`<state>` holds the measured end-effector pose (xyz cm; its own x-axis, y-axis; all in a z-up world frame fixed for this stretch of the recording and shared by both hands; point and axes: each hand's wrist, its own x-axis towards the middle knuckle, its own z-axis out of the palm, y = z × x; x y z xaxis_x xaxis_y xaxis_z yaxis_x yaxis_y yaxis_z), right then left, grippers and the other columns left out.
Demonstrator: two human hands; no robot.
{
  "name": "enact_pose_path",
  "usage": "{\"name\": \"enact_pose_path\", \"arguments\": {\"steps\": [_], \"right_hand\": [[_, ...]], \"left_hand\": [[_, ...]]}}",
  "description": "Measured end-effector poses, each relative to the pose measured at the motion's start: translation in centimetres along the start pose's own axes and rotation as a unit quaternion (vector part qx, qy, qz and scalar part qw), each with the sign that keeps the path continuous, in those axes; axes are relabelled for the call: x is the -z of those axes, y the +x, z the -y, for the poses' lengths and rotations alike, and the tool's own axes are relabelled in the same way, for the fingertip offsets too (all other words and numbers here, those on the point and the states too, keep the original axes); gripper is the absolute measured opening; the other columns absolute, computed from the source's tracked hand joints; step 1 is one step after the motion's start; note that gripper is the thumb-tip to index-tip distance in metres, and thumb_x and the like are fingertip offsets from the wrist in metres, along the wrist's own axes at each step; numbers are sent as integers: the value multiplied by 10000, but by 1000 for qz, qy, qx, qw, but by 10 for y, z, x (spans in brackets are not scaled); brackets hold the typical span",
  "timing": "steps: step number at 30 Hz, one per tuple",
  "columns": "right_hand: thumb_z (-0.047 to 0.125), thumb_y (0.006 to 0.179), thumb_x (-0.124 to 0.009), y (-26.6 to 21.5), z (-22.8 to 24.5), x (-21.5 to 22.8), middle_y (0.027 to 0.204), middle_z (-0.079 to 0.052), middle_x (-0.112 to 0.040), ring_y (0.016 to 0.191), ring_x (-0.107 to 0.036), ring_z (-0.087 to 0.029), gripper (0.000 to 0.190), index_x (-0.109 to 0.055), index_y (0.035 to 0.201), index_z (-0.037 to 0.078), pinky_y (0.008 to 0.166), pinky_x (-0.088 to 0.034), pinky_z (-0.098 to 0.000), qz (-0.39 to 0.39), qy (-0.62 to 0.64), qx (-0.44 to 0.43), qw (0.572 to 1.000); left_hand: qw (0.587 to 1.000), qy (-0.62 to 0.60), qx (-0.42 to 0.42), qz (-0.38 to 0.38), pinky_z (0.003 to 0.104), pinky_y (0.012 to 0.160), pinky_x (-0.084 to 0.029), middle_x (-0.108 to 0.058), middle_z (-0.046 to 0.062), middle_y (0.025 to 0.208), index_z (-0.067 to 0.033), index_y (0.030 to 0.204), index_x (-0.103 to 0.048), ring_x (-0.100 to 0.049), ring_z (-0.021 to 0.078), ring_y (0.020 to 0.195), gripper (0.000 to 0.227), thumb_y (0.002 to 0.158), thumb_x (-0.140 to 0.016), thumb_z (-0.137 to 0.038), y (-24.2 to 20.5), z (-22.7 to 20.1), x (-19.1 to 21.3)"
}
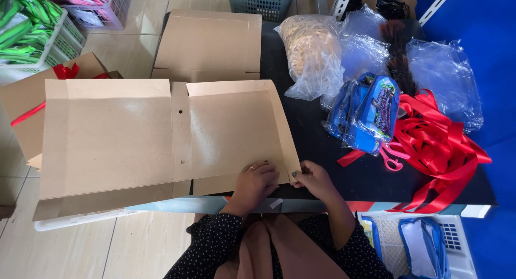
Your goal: The person removes a blue pencil case from a plastic wrapper and places it on the table. Then, they fold a flat cardboard sheet into a box shape by bending the side flaps and tucking the tabs into slots to form the box structure.
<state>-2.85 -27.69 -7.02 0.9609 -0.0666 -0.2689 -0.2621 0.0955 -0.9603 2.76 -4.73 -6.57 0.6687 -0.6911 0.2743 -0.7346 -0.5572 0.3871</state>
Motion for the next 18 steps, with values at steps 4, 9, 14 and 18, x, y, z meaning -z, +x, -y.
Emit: {"name": "enact_pose_path", "arguments": {"steps": [4,9,14,18], "right_hand": [[14,865,-634,8,-9,6,757,-260,-670,640,-759,-347,132,-682,910,-100,576,-658,-417,-35,-31,-19,999],[188,940,-669,10,-12,0,772,-221,-704,681,-741,-291,248,-697,937,-58,546,-615,-335,-25,0,3,1000],[223,956,-661,7,-11,-5,838,-186,-750,809,-725,-245,274,-719,1078,-15,606,-590,-294,-4,-10,37,999],[219,916,-733,1,5,-14,1029,-185,-742,953,-680,-259,298,-684,1144,33,731,-596,-399,26,-76,39,996]], "left_hand": [[999,-4,-9,-48,446,1052,-462,-748,13,1147,-221,1016,-805,-650,271,1210,274,755,-854,-288,-5,-1,-2],[999,-13,-13,-50,501,1080,-452,-732,37,1193,-211,1055,-800,-637,303,1239,229,829,-811,-248,-10,-3,-4],[998,-9,-5,-60,503,1088,-450,-734,50,1176,-190,1030,-806,-646,302,1232,196,845,-804,-253,-10,-8,-3],[995,-10,28,-98,462,1031,-496,-745,34,1058,-184,1031,-779,-703,276,1109,301,815,-824,-389,-3,-4,-20]]}}
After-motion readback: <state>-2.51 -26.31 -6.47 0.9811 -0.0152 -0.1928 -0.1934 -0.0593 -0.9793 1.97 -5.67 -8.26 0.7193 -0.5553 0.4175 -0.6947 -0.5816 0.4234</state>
